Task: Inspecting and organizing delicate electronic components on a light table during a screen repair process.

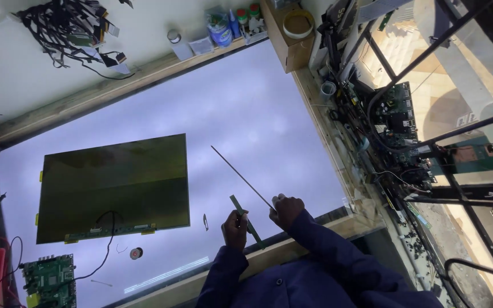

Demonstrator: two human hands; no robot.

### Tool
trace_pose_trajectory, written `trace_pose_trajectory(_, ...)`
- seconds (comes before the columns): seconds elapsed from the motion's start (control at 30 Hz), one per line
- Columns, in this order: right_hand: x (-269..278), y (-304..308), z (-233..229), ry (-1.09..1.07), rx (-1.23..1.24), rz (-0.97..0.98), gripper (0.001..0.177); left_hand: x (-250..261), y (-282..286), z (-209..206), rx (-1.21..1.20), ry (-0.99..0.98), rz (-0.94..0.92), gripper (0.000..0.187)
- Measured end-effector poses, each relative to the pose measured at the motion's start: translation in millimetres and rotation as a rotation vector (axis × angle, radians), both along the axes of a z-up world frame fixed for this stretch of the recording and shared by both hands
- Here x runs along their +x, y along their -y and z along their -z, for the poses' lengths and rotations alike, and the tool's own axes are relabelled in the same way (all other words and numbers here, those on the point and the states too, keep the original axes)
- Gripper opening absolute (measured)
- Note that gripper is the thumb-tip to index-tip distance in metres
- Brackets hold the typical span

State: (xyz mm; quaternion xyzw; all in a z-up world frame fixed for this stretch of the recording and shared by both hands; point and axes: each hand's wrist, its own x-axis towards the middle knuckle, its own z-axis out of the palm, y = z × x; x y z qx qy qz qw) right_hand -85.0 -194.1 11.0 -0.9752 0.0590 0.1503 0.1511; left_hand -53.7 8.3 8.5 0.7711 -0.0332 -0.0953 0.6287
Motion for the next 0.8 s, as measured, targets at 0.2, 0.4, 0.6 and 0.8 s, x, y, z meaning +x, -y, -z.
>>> trace_pose_trajectory(0.2, -39, 33, -29, 0.080, -0.072, 0.170, 0.017, -3, -1, 7, 0.015, 0.017, 0.024, 0.011)
trace_pose_trajectory(0.4, -86, 109, -12, 0.054, -0.219, 0.443, 0.018, -2, -1, -4, 0.016, 0.033, 0.052, 0.012)
trace_pose_trajectory(0.6, -116, 151, -51, 0.151, -0.379, 0.533, 0.022, -4, 0, -5, -0.024, 0.032, 0.044, 0.012)
trace_pose_trajectory(0.8, -113, 175, -39, 0.260, -0.486, 0.612, 0.020, -4, -4, -7, -0.036, 0.029, 0.075, 0.013)
